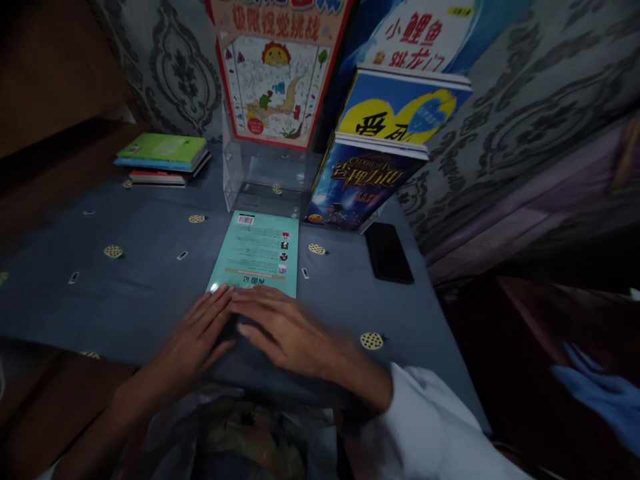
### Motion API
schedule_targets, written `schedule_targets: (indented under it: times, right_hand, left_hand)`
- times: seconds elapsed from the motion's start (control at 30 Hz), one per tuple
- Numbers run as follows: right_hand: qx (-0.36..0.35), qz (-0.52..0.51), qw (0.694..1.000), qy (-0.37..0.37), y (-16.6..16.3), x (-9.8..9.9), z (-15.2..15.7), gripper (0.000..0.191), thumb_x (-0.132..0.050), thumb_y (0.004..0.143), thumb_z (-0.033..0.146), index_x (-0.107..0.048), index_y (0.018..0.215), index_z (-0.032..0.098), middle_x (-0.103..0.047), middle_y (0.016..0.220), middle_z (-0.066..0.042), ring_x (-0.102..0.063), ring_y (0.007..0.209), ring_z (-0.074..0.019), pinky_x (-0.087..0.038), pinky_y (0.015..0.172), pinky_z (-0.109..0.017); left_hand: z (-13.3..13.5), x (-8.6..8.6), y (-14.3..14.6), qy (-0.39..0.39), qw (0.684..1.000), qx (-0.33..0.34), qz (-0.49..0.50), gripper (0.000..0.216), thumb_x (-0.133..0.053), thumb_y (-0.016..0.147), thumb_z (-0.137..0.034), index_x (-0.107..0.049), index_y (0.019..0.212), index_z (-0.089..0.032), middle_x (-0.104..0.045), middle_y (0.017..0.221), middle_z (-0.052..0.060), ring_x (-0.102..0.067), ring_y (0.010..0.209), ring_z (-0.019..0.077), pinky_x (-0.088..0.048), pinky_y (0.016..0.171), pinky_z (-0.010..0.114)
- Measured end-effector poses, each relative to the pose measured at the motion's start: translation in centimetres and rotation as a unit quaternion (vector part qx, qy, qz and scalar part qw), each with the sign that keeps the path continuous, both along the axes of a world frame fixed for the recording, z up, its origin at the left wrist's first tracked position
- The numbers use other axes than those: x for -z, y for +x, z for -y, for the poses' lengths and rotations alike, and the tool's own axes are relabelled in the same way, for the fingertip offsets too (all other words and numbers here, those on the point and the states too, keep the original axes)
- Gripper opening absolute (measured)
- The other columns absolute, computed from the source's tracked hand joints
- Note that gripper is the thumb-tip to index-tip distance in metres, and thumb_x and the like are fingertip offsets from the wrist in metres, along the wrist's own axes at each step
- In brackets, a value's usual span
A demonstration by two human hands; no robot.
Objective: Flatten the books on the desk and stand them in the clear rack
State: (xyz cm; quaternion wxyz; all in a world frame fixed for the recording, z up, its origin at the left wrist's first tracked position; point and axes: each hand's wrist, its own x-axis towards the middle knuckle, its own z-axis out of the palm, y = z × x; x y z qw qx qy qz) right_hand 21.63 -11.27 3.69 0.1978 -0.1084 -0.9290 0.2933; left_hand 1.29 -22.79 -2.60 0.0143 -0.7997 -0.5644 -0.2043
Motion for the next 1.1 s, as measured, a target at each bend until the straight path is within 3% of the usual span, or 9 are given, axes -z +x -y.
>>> schedule_targets:
  times: [0.17, 0.33, 0.67, 0.83, 1.1]
  right_hand:
    - [-0.112, 0.055, 0.992, -0.025, -5.1, 0.5, -1.0, 0.044, -0.045, 0.106, 0.035, -0.056, 0.142, 0.012, -0.06, 0.146, -0.012, -0.047, 0.144, -0.0189, -0.033, 0.124, -0.039]
    - [-0.136, 0.09, 0.985, -0.053, -6.5, 1.3, -2.5, 0.045, -0.043, 0.107, 0.038, -0.054, 0.145, 0.015, -0.058, 0.148, -0.01, -0.043, 0.146, -0.0179, -0.031, 0.125, -0.038]
    - [-0.159, 0.113, 0.98, -0.044, -7.5, 1.5, -6.0, 0.046, -0.04, 0.108, 0.041, -0.053, 0.147, 0.019, -0.054, 0.152, -0.007, -0.038, 0.149, -0.0159, -0.026, 0.127, -0.034]
    - [-0.132, 0.101, 0.986, -0.011, -8.6, 2.8, -8.9, 0.048, -0.04, 0.107, 0.044, -0.052, 0.148, 0.022, -0.05, 0.156, -0.007, -0.035, 0.151, -0.0179, -0.025, 0.127, -0.039]
    - [-0.068, 0.111, 0.99, 0.051, -10.6, 3.7, -14.4, 0.053, -0.037, 0.107, 0.048, -0.05, 0.149, 0.02, -0.04, 0.161, -0.01, -0.033, 0.152, -0.0227, -0.026, 0.126, -0.046]
  left_hand:
    - [0.1, -0.6, 0.2, -0.016, 0.999, 0.002, 0.052, 0.039, -0.044, 0.104, -0.027, -0.051, 0.14, -0.015, -0.067, 0.13, 0.016, -0.06, 0.129, 0.0295, -0.051, 0.108, 0.052]
    - [0.2, -1.2, 0.1, -0.017, 0.999, 0.005, 0.043, 0.032, -0.052, 0.101, -0.027, -0.056, 0.13, -0.016, -0.068, 0.125, 0.016, -0.062, 0.125, 0.0323, -0.053, 0.104, 0.055]
    - [0.1, 0.2, 0.0, -0.001, 1.0, -0.009, -0.004, 0.049, -0.051, 0.101, -0.031, -0.043, 0.146, -0.013, -0.065, 0.135, 0.017, -0.062, 0.127, 0.031, -0.052, 0.107, 0.051]
    - [0.0, 0.7, 0.0, 0.014, 0.999, -0.02, -0.024, 0.058, -0.041, 0.105, -0.031, -0.025, 0.158, -0.014, -0.053, 0.152, 0.015, -0.047, 0.143, 0.0272, -0.048, 0.112, 0.046]
    - [-0.1, 1.1, 0.0, 0.009, 0.999, -0.02, -0.031, 0.066, -0.041, 0.104, -0.03, -0.014, 0.162, -0.016, -0.047, 0.156, 0.015, -0.041, 0.147, 0.0261, -0.047, 0.112, 0.045]
